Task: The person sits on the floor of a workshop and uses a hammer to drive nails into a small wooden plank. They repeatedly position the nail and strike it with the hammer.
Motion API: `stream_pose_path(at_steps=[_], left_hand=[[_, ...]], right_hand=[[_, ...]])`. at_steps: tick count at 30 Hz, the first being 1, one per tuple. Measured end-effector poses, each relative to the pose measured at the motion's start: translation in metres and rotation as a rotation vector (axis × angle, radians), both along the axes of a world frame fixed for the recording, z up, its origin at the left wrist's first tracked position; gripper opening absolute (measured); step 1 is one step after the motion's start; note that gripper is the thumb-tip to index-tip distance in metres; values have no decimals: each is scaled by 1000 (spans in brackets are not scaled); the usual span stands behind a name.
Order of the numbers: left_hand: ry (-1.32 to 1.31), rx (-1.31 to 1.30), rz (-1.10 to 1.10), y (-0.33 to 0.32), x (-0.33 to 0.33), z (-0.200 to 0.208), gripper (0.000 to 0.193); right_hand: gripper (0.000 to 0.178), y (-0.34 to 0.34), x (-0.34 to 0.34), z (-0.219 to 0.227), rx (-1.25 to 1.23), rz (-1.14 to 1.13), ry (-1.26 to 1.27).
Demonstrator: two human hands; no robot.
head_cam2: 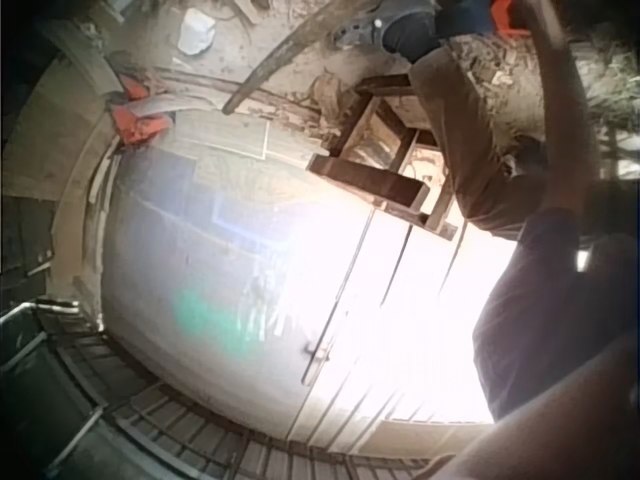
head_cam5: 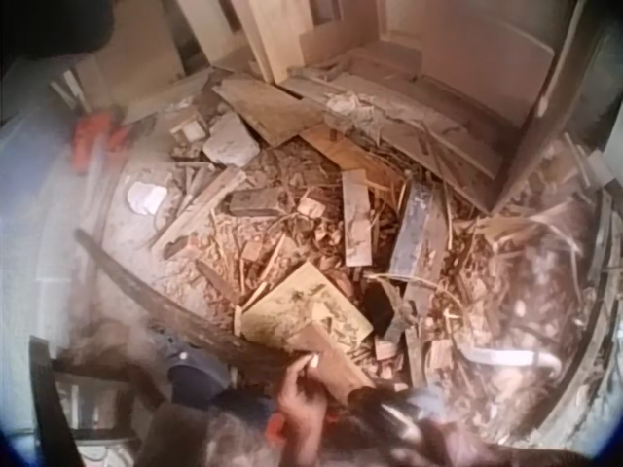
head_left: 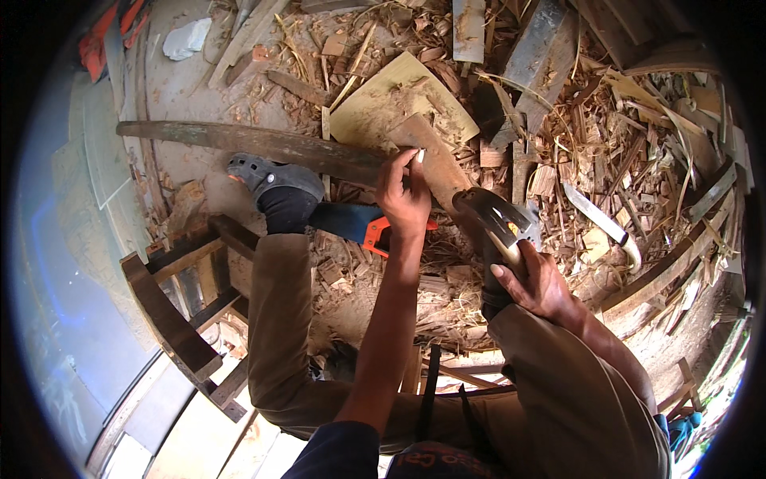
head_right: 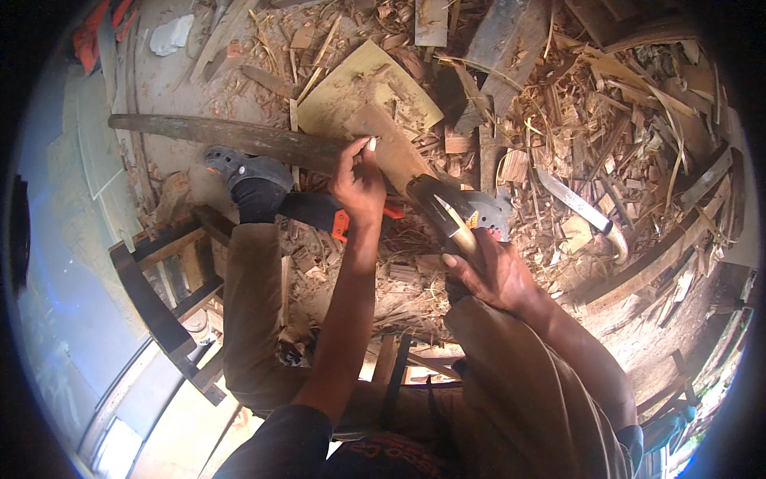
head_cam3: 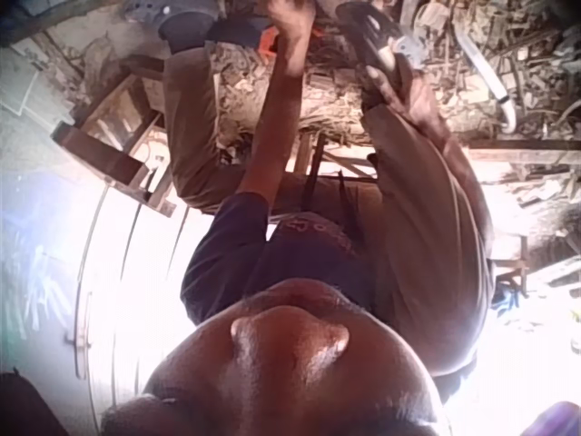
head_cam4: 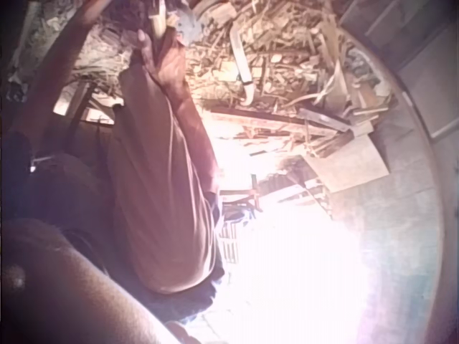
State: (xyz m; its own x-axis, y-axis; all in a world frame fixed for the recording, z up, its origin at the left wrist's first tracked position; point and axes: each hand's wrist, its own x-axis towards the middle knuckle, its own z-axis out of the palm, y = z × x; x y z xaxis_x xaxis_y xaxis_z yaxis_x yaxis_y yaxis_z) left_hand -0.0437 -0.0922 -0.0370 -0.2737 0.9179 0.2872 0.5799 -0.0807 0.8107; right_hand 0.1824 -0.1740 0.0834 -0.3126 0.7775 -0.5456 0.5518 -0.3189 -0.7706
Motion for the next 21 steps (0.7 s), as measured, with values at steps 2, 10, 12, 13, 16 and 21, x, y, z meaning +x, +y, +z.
stream_pose_path(at_steps=[2, 10, 12, 13, 16, 21], left_hand=[[35, 18, -9, -1, -2, -3, 19], [107, 130, -75, 4, -4, -4, 20], [126, 110, -83, 3, -7, -3, 20], [127, 106, -94, 4, -5, -1, 20], [125, 116, -115, 7, -4, 3, 20], [142, 176, -117, 11, -2, 10, 19]], right_hand=[[50, 2, -2, 2, -15, -6, 4], [48, 2, 0, 0, -62, 57, -61], [48, 3, -2, 2, -81, 41, -29], [47, -1, -2, 0, -58, 19, -2], [46, 3, -5, 2, -27, 4, -20], [48, 1, -7, 0, -77, 3, -75]])
